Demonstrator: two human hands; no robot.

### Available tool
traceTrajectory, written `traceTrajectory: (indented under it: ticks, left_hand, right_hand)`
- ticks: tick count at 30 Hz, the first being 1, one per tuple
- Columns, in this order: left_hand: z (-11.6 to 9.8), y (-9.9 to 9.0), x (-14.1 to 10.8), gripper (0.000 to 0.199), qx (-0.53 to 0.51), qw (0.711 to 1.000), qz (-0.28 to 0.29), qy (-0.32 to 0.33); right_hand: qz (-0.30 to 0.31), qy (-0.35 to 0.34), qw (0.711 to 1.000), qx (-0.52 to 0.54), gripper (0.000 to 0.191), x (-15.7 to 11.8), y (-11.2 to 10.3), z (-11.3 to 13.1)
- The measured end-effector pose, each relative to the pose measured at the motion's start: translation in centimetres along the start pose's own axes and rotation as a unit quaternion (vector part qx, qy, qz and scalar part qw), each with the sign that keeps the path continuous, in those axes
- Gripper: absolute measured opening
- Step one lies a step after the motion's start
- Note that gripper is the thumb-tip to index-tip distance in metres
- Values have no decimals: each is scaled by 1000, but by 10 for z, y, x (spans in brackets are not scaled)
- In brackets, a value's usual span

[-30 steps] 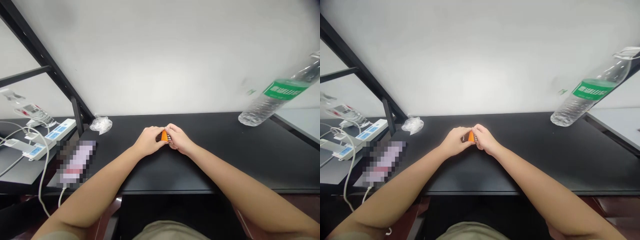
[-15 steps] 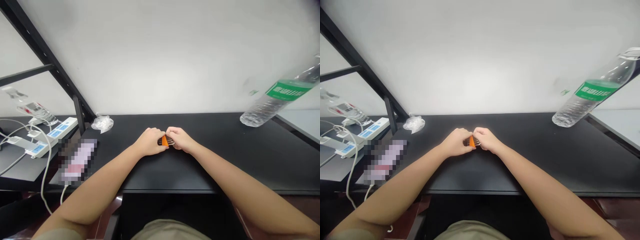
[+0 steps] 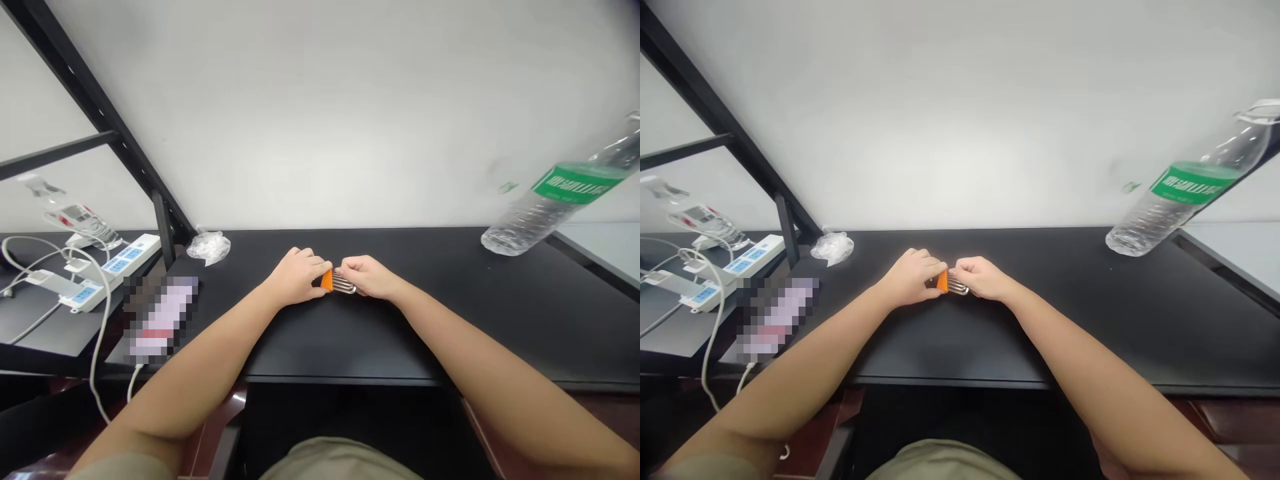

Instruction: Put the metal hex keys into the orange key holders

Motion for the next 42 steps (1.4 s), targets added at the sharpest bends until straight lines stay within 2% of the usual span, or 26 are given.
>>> traceTrajectory:
  ticks: [5,9,15,18,24,30,34,42]
  left_hand:
    - [3,3,-1,29,7,1000,11,10]
    - [1,4,-2,23,-7,1000,15,4]
    - [-3,-3,-2,23,-42,999,12,6]
    - [-1,-6,-3,25,-49,999,18,8]
    - [-1,-10,-3,21,-67,996,32,40]
    - [3,-17,-4,22,-66,995,52,45]
    - [5,-18,-5,26,-59,996,57,35]
    - [8,-17,-5,31,-87,996,33,-6]
  right_hand:
    - [7,-10,998,-69,45,0,-4,1]
    - [20,-28,991,-130,44,2,-7,1]
    - [21,-16,991,-130,48,2,-7,0]
    - [61,15,992,-108,46,0,-10,-1]
    - [180,54,981,-52,36,-1,-20,-1]
    - [240,59,967,-66,33,-7,-30,6]
    - [226,77,967,-88,37,-9,-33,4]
    - [133,83,969,-189,43,-10,-40,-1]
Point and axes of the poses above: each hand's wrist, its own x-axis towards the middle knuckle, its own y-axis out of the palm, z = x × y, the point moved 1 cm from there along x, towards the middle knuckle, and after that the axes turned 2 degrees about z, right-handed, at the moved point
